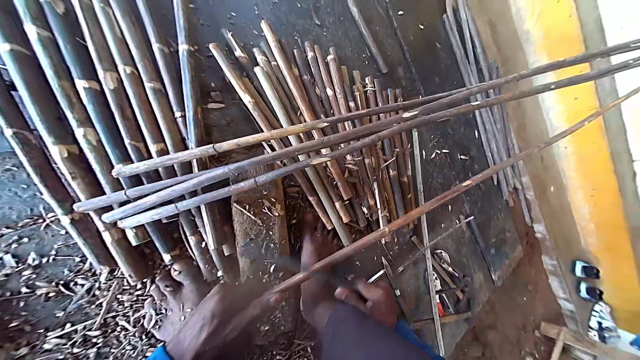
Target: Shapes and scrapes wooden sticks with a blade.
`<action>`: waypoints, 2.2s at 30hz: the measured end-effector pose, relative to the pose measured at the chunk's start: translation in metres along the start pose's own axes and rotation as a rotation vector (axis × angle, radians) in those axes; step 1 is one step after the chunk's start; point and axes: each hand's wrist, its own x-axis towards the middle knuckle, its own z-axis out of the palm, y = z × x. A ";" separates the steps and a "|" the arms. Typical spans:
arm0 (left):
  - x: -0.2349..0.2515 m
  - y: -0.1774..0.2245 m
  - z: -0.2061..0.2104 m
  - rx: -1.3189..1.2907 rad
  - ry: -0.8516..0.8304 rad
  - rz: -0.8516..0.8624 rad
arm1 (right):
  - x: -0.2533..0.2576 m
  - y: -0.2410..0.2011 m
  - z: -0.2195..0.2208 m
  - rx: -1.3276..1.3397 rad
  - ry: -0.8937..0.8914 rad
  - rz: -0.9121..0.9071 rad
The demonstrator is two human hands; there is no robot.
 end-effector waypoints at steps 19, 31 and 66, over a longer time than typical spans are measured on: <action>-0.001 0.017 -0.007 0.147 0.109 -0.115 | 0.033 -0.007 0.012 0.132 0.006 0.019; -0.023 -0.001 -0.022 0.328 0.177 -0.121 | 0.057 -0.027 0.012 0.353 -0.148 0.163; -0.021 -0.004 -0.021 0.465 0.065 -0.114 | 0.052 -0.028 0.056 0.653 0.074 0.064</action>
